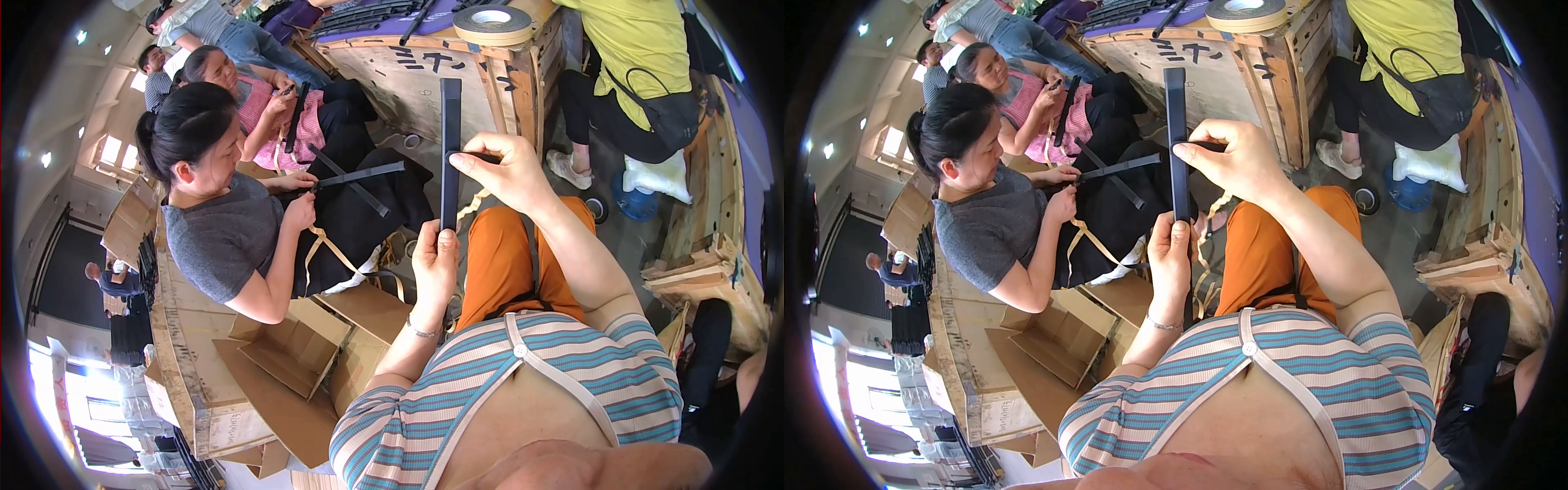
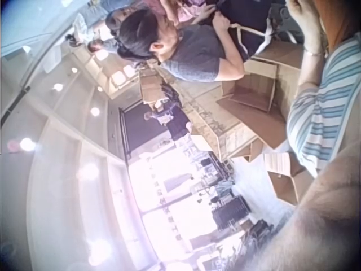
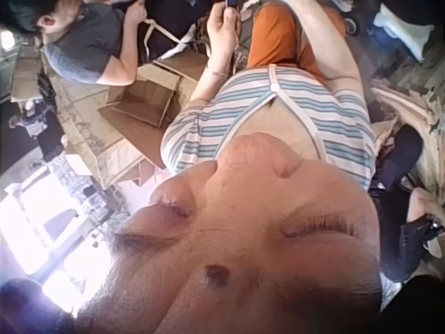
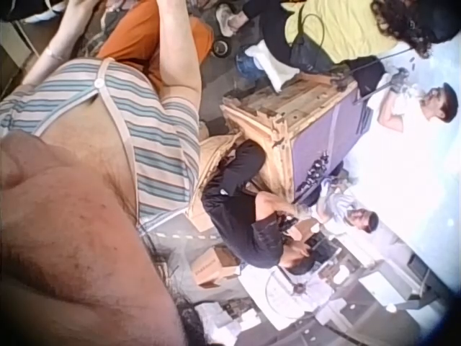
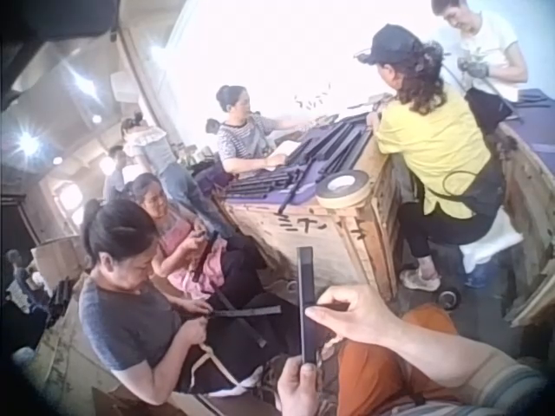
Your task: Applying adhesive tape to long black rods as part of a manual assembly process.
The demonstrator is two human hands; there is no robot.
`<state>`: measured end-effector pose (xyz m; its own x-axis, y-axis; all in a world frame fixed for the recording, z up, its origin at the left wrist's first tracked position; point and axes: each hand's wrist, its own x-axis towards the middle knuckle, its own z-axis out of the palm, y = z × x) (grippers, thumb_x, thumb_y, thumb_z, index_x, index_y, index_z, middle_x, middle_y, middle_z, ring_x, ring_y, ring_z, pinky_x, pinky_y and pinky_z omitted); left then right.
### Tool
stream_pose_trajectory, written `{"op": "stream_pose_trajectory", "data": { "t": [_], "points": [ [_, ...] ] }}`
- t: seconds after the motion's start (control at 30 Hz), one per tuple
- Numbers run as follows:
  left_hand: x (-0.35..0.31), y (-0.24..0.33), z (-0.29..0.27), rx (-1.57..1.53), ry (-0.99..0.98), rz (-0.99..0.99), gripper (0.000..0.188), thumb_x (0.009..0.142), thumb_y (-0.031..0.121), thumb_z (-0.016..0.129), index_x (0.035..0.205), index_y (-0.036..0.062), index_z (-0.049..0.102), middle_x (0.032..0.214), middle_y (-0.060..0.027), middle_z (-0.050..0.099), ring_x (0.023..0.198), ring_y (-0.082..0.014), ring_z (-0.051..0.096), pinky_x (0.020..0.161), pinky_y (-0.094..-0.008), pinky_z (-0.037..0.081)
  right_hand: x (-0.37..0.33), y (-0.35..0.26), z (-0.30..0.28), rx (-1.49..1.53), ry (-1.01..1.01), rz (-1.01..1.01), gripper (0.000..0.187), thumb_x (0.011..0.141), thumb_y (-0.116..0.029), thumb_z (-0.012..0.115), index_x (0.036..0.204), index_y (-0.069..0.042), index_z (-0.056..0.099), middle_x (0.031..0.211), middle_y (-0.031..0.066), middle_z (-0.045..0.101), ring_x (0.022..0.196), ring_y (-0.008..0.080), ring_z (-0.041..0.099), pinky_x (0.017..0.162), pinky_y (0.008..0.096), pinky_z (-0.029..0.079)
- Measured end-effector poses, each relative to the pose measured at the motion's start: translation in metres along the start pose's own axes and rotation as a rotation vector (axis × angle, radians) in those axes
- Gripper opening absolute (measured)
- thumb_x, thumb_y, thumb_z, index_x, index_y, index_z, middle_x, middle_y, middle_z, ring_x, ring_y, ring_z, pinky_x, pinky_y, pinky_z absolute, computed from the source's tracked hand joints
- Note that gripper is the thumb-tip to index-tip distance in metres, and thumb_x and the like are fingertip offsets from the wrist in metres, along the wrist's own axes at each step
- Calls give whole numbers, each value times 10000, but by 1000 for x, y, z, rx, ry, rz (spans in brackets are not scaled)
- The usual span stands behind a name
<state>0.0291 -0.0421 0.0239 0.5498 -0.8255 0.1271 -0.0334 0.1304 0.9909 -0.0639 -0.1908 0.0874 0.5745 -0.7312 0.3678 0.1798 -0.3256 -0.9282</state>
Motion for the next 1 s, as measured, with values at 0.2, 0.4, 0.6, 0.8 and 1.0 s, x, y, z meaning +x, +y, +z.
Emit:
{"op": "stream_pose_trajectory", "data": {
  "t": [0.2, 0.4, 0.6, 0.8, 1.0],
  "points": [
    [1, 0, 0, 12, -1, 14, 163, 943, 193, 450, 918, 39, 498, 652, 9, 471, 476, -30, 370, 431, -163, 308, 1, 0, 1, -35, -4, -30, 146, 778, -173, 684, 777, -31, 653, 627, 4, 605, 583, 52, 523, 538, 216, 399],
    [1, 0, 1, 68, 13, 49, 157, 941, 186, 455, 923, 37, 497, 649, 13, 466, 480, -23, 369, 434, -160, 303, 3, 4, 3, -50, 15, 7, 170, 777, -202, 681, 759, -35, 656, 605, 5, 596, 567, 49, 516, 524, 217, 391],
    [6, -17, -2, 215, 119, 107, 169, 917, 194, 508, 908, 26, 525, 655, 34, 472, 530, -20, 376, 472, -166, 308, 8, 8, 5, -83, 42, 93, 221, 797, -193, 682, 697, -8, 613, 549, -49, 497, 527, 7, 424, 457, 195, 322],
    [8, -8, -3, 184, 52, 10, 179, 868, 195, 601, 836, 24, 555, 641, 54, 481, 560, -20, 385, 494, -179, 322, 9, 3, -7, -159, -66, 218, 273, 788, -250, 689, 728, 11, 643, 581, -18, 561, 551, 27, 486, 502, 191, 382],
    [11, 3, -12, 222, 84, 47, 213, 779, 144, 709, 770, 37, 524, 621, 66, 484, 556, -2, 403, 481, -168, 322, 7, -11, -28, -120, -328, 224, 221, 817, -206, 654, 795, 14, 659, 660, 20, 621, 584, 35, 499, 529, 197, 408]
  ]
}}
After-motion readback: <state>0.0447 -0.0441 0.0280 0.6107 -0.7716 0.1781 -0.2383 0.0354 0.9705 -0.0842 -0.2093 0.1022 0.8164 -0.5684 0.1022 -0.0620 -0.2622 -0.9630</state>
